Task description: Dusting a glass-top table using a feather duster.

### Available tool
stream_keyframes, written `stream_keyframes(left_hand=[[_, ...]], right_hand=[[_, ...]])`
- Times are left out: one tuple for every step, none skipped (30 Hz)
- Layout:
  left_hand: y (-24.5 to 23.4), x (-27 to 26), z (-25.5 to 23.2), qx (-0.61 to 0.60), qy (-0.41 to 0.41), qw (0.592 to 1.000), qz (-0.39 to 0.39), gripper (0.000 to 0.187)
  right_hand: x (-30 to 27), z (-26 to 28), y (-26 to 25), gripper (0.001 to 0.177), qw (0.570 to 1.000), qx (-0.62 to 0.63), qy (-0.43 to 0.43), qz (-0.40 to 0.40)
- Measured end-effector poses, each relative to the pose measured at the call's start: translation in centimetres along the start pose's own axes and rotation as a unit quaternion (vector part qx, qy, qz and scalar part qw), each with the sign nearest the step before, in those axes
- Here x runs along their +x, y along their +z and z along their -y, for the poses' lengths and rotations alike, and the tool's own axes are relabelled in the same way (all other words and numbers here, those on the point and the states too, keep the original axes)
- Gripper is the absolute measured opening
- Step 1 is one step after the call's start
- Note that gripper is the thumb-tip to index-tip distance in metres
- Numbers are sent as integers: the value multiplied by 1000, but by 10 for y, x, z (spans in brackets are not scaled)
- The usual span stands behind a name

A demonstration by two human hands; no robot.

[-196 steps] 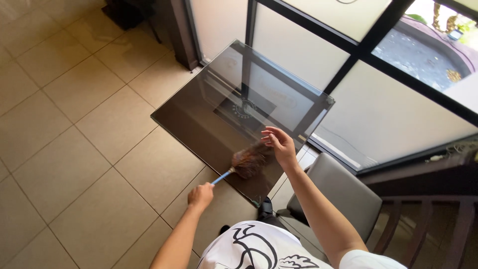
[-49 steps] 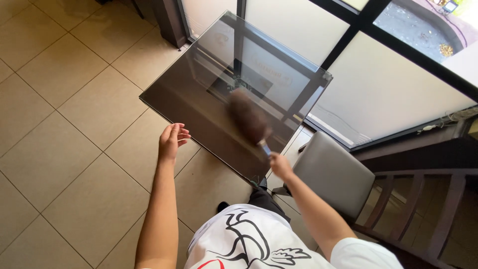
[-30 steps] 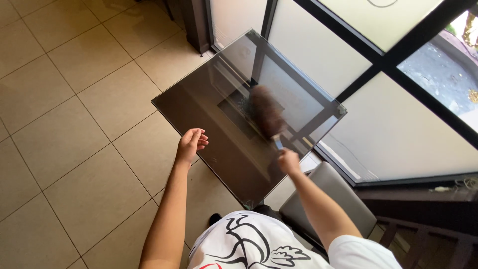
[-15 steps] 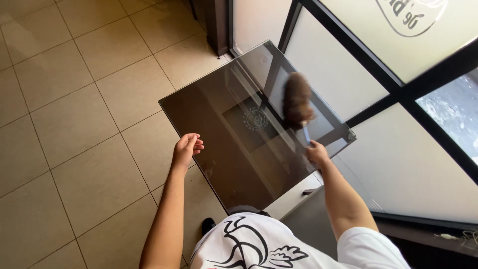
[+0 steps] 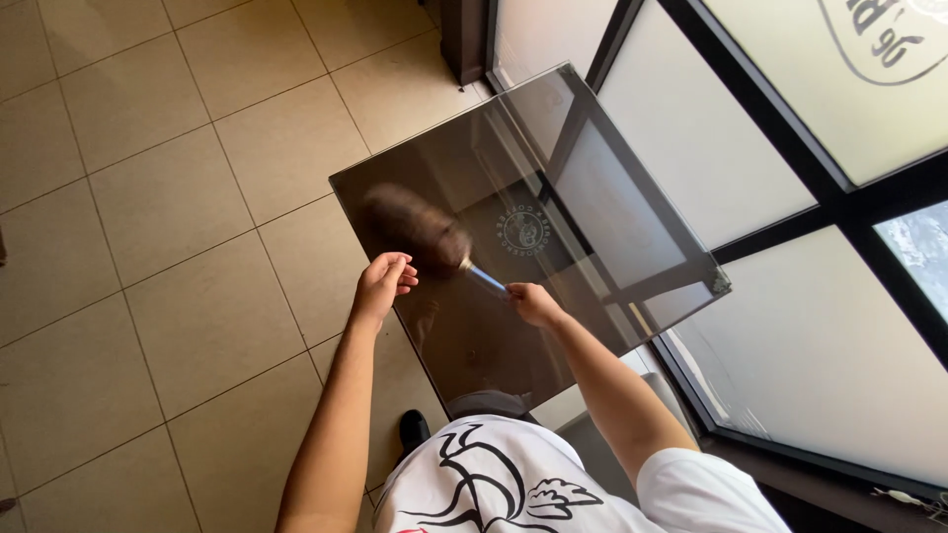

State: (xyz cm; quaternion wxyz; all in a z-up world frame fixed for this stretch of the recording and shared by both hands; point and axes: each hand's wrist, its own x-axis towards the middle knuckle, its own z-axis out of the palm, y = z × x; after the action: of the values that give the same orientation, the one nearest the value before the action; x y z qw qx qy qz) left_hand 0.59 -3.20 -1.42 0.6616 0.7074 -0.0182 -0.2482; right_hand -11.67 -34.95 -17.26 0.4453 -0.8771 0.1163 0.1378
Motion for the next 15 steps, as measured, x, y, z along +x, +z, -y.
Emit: stream_keyframes(left_hand=[[-4, 0, -1, 1, 1, 1000, -2, 26], [-9, 0, -2, 3, 5, 1000, -1, 26], [-13, 0, -3, 4, 9, 1000, 1, 26], [-19, -3, -4, 5, 10, 1000, -1, 26], [-25, -6, -6, 7, 10, 1000, -10, 27], [-31, -8, -8, 10, 11, 1000, -19, 27], [-36, -12, -5, 9, 12, 1000, -20, 27], [-42, -15, -3, 4, 3, 1000, -31, 27], [-47, -18, -1, -2, -5, 999, -41, 28], [-51, -21, 2, -2, -4, 999, -41, 28], [-54, -22, 5, -8, -11, 999, -44, 27], [-56, -24, 8, -14, -19, 999, -46, 27], [-57, -24, 8, -14, -18, 999, -45, 27], [-58, -24, 9, -14, -20, 999, -43, 27], [-58, -23, 10, -14, -23, 999, -38, 27]], right_hand=[[6, -7, -6, 31, 1000, 1, -2, 1], [12, -13, -11, 31, 1000, -11, -6, 29], [17, -19, -18, 32, 998, -23, -10, 56], [19, -29, -33, 32, 998, -23, -12, 57], [23, -39, -51, 30, 998, 46, 53, 2], [28, -49, -67, 29, 985, 115, 117, -51], [22, -35, -80, 29, 985, 114, 116, -51], [17, -21, -92, 29, 962, 146, 184, -142], [11, -7, -103, 30, 924, 176, 249, -232], [19, -15, -99, 30, 924, 175, 248, -233], [28, -24, -95, 28, 914, 83, 254, -306], [36, -33, -92, 28, 891, -10, 255, -376], [41, -39, -76, 28, 890, -10, 256, -378], [46, -45, -61, 28, 904, -23, 216, -369], [50, -53, -46, 28, 915, -35, 177, -361]])
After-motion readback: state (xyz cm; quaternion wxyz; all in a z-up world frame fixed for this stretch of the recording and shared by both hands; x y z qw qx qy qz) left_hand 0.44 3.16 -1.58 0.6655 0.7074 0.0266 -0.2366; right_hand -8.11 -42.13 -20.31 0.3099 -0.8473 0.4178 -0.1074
